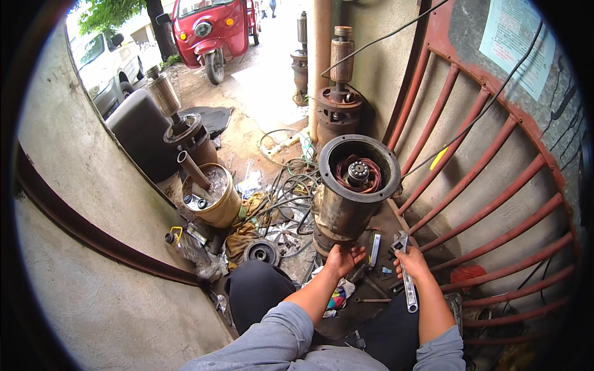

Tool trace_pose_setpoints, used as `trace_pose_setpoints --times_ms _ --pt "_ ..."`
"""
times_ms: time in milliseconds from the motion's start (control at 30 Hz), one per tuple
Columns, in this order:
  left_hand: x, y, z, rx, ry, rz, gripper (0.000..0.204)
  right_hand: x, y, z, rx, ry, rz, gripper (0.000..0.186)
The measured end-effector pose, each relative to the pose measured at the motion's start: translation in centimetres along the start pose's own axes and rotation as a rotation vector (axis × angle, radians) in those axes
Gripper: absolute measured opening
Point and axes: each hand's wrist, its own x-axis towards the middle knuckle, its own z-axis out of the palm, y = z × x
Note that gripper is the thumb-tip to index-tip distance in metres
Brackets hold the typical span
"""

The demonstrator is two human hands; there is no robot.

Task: The person sits on the floor and uses a wrench to loosen and remove bolts from a cylindrical motor housing. They repeatedly reposition the motor, tighten and loosen fasteners, and inspect the interior components while working in a cluttered workshop.

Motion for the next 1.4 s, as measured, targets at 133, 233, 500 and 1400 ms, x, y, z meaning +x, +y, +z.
trace_pose_setpoints --times_ms 133,233,500,1400 --pt "-0.1 0.3 0.4 0.048 -0.115 -0.035 0.030 0.0 0.0 -0.1 -0.026 -0.001 0.005 0.030" --pt "-0.4 0.1 1.7 0.039 0.094 0.009 0.029 0.0 0.1 -0.1 -0.036 -0.005 -0.001 0.031" --pt "0.0 0.3 0.0 0.051 -0.079 0.003 0.025 0.0 -0.1 -0.1 -0.019 -0.018 -0.001 0.031" --pt "0.9 -2.2 -1.7 0.265 0.591 -0.105 0.038 -1.1 -1.1 -0.7 0.222 0.013 -0.072 0.021"
